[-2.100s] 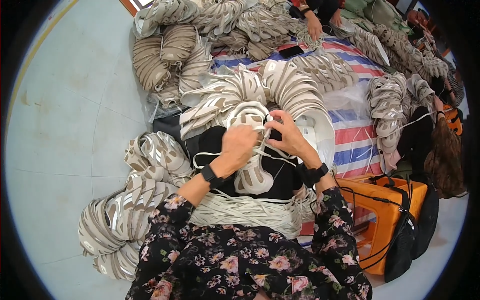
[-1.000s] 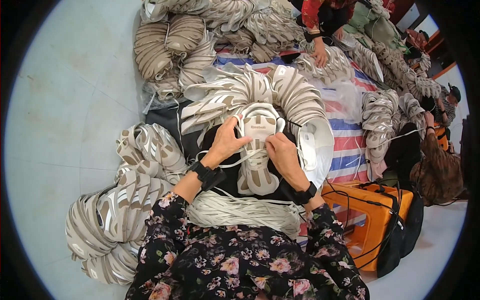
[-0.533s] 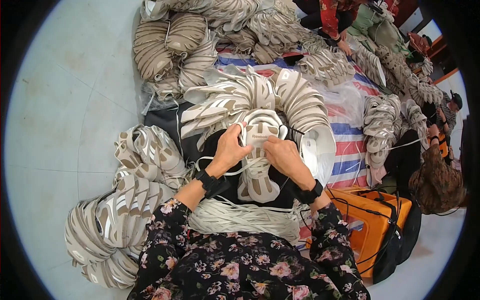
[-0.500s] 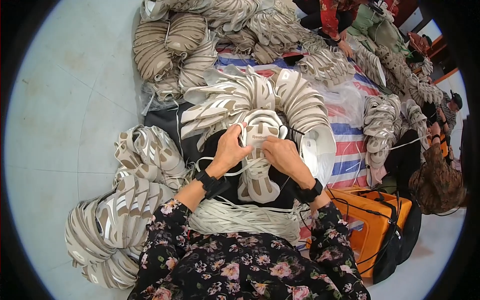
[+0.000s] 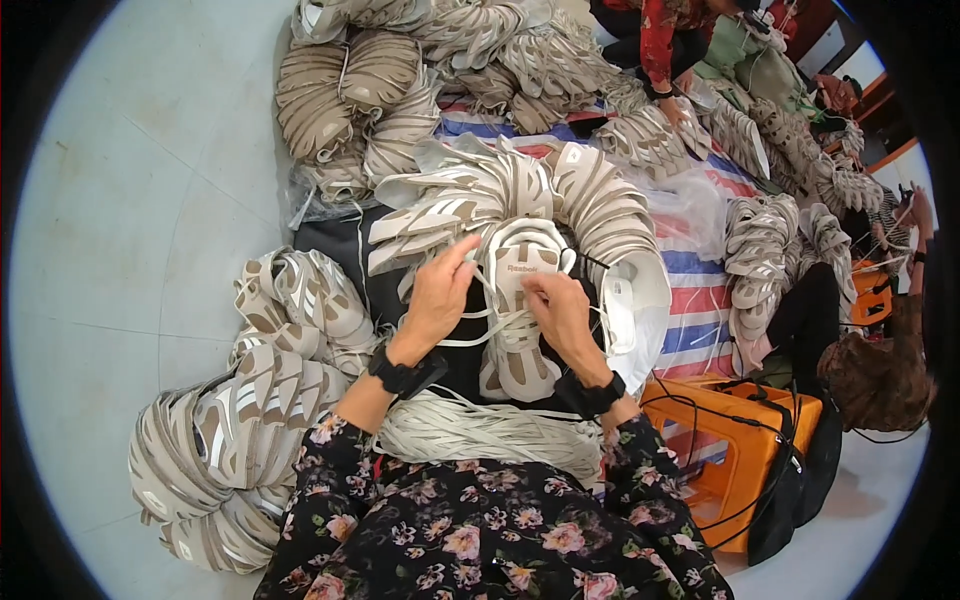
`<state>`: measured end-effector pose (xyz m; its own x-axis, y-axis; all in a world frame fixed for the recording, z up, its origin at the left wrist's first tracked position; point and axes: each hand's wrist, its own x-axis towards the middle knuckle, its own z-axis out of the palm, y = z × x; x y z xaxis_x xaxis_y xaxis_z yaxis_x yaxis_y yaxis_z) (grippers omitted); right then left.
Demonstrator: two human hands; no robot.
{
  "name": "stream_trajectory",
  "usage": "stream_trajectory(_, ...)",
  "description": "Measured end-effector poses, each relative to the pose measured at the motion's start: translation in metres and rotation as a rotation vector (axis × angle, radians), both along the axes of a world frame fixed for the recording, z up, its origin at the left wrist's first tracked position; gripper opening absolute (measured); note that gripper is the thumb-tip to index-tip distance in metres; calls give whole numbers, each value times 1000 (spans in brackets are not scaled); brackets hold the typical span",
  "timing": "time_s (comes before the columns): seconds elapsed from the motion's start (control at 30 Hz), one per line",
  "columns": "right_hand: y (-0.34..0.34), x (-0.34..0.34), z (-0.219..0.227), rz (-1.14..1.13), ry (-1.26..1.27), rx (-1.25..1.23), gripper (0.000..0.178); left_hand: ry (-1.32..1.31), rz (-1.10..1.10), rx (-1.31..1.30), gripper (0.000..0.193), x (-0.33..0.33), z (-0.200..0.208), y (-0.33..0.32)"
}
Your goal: The recorder is lacing a white and tan athletic shoe while surrounded by stacks of shoe components.
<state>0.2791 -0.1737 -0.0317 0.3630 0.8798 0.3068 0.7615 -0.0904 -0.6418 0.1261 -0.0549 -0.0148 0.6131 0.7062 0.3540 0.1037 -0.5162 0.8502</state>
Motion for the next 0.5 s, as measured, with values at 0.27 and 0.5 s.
stream_trajectory(0.27, 1, -3, 15, 219, -543, 141, 5, -391, -127, -593, 26, -17, 9, -9)
stream_trajectory(0.5, 13, -4, 10, 479, -939, 15, 4, -525, -123, -644, 47, -27, 21, -6)
